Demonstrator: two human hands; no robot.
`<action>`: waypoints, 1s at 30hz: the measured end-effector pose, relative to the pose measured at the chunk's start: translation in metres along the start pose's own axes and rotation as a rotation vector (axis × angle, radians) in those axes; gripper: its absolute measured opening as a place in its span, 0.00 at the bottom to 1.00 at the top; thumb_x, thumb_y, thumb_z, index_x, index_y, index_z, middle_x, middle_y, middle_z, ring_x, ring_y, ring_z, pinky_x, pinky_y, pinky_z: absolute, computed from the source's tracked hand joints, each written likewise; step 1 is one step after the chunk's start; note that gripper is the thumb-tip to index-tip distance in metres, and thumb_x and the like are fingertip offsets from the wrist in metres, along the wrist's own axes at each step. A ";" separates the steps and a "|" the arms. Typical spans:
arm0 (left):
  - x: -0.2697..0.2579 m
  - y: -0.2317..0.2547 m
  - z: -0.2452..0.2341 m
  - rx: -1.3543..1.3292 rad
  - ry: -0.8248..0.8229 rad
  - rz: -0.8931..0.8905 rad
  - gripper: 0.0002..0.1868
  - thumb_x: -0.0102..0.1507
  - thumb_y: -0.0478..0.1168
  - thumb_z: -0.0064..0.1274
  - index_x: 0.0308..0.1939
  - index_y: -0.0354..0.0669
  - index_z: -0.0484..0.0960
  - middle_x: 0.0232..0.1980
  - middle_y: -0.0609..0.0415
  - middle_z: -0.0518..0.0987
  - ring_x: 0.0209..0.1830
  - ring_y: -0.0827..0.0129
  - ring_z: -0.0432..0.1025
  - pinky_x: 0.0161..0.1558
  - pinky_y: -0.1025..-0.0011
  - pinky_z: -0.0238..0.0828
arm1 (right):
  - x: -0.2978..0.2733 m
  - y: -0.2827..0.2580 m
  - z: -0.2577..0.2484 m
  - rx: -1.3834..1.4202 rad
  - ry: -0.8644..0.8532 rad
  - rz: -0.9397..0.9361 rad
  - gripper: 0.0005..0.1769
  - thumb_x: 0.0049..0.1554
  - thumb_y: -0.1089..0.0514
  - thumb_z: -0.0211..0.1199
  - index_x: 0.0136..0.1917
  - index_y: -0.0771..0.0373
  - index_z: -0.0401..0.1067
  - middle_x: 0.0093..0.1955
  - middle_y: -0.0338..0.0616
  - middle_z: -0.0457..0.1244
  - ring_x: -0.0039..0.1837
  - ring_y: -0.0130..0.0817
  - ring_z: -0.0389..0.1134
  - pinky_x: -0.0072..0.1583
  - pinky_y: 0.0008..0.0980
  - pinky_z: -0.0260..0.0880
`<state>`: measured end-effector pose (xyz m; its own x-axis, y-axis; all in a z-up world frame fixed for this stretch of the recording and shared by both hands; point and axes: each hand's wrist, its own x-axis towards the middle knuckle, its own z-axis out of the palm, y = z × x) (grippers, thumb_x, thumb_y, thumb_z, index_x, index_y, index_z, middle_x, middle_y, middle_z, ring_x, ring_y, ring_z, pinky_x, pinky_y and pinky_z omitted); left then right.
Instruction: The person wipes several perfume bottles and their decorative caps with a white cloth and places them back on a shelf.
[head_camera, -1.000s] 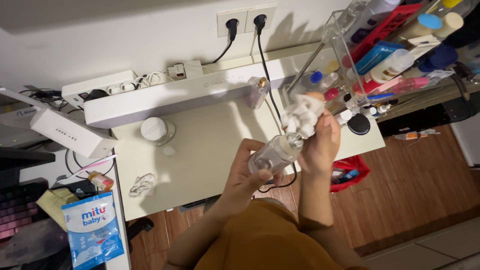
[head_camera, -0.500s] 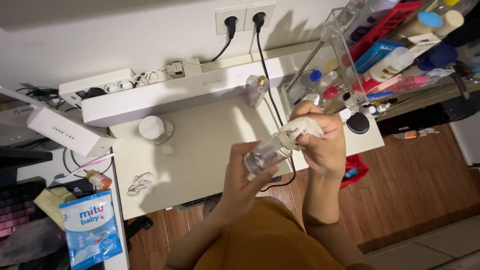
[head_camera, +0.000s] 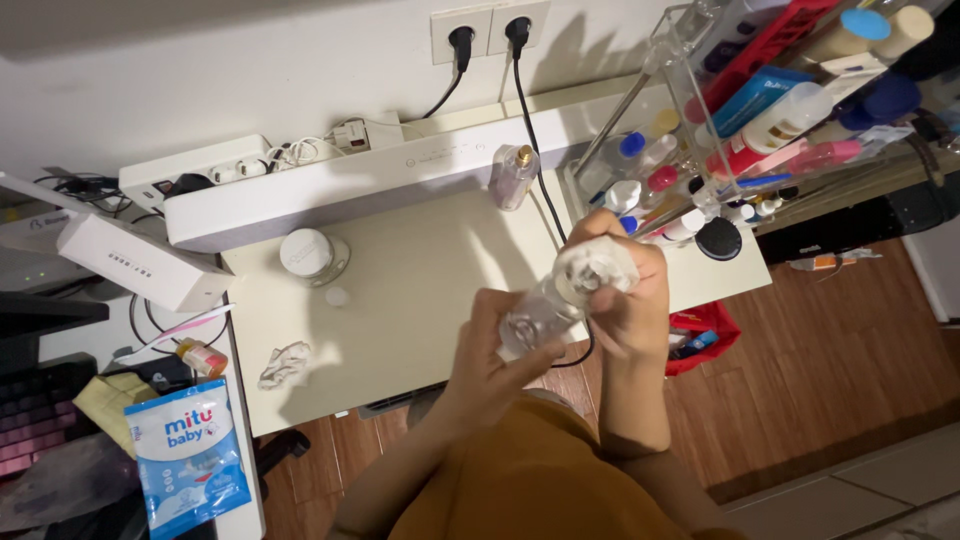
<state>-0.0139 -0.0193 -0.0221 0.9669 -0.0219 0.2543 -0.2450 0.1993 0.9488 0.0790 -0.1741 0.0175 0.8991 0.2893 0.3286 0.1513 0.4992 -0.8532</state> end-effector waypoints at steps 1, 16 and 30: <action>-0.003 0.000 -0.001 -0.221 -0.070 -0.180 0.23 0.73 0.41 0.61 0.63 0.39 0.64 0.45 0.51 0.73 0.43 0.72 0.66 0.44 0.72 0.64 | 0.002 0.000 0.000 0.073 -0.059 -0.005 0.30 0.50 0.44 0.80 0.48 0.73 0.75 0.48 0.41 0.59 0.48 0.30 0.60 0.49 0.29 0.61; -0.012 0.006 -0.004 0.069 0.097 0.025 0.29 0.70 0.39 0.60 0.68 0.37 0.60 0.56 0.44 0.75 0.52 0.64 0.75 0.51 0.63 0.76 | 0.002 0.012 0.007 0.048 -0.046 -0.001 0.31 0.55 0.40 0.76 0.49 0.73 0.76 0.51 0.44 0.60 0.51 0.34 0.64 0.53 0.31 0.65; 0.004 0.035 -0.007 -0.908 -0.160 -0.512 0.18 0.70 0.48 0.51 0.51 0.47 0.60 0.41 0.56 0.71 0.35 0.75 0.65 0.40 0.74 0.64 | 0.002 0.000 0.001 0.095 -0.047 0.041 0.29 0.62 0.41 0.67 0.55 0.72 0.77 0.57 0.45 0.61 0.57 0.34 0.65 0.60 0.31 0.67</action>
<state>-0.0182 -0.0059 0.0103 0.9028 -0.4269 -0.0528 0.3996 0.7869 0.4701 0.0805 -0.1729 0.0184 0.8833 0.3477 0.3145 0.0729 0.5608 -0.8247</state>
